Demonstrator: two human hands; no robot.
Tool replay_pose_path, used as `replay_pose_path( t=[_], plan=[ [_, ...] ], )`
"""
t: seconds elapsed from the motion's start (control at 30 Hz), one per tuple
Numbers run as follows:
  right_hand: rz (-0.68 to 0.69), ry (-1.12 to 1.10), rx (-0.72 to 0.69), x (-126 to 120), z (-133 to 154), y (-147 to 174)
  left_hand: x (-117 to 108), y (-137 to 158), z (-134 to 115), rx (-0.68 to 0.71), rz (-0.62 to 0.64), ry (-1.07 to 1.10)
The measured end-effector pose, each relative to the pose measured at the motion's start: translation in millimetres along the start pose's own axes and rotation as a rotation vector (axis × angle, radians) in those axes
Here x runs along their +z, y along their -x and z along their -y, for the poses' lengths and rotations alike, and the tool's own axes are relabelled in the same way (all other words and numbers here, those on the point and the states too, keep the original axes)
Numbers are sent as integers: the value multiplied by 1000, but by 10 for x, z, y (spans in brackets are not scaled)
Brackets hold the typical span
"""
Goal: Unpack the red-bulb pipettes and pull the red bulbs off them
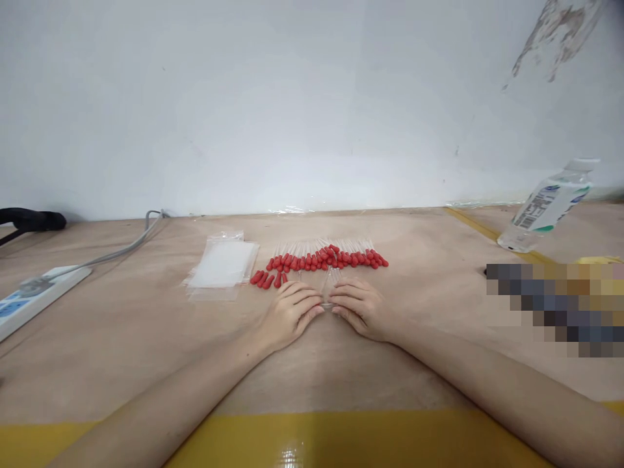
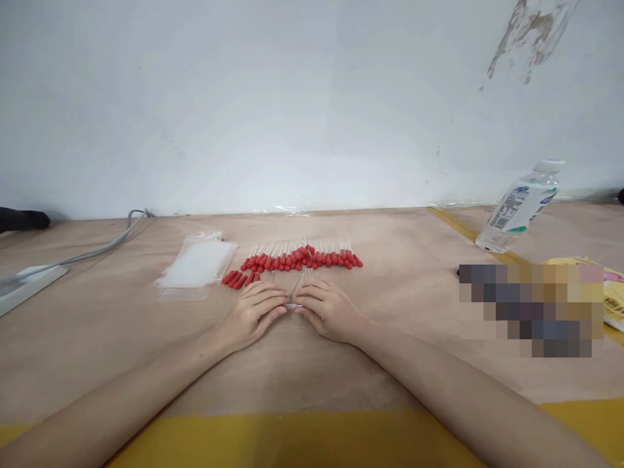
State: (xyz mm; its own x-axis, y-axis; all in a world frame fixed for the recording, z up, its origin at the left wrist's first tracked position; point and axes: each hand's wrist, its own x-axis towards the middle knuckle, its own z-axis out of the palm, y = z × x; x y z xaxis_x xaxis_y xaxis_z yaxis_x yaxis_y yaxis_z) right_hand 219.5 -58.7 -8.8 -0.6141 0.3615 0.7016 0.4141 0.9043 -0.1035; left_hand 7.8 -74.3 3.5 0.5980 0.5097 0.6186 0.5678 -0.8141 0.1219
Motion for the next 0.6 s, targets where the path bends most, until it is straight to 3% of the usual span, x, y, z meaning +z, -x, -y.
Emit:
replay_pose_path(
  t=[0.2,0.6],
  plan=[
    [-42,-38,-20,75,14,9,27,-8,-23,54,-51,-40],
    [-38,67,-195,-8,39,26,-18,20,-76,53,17,-71]
  ],
)
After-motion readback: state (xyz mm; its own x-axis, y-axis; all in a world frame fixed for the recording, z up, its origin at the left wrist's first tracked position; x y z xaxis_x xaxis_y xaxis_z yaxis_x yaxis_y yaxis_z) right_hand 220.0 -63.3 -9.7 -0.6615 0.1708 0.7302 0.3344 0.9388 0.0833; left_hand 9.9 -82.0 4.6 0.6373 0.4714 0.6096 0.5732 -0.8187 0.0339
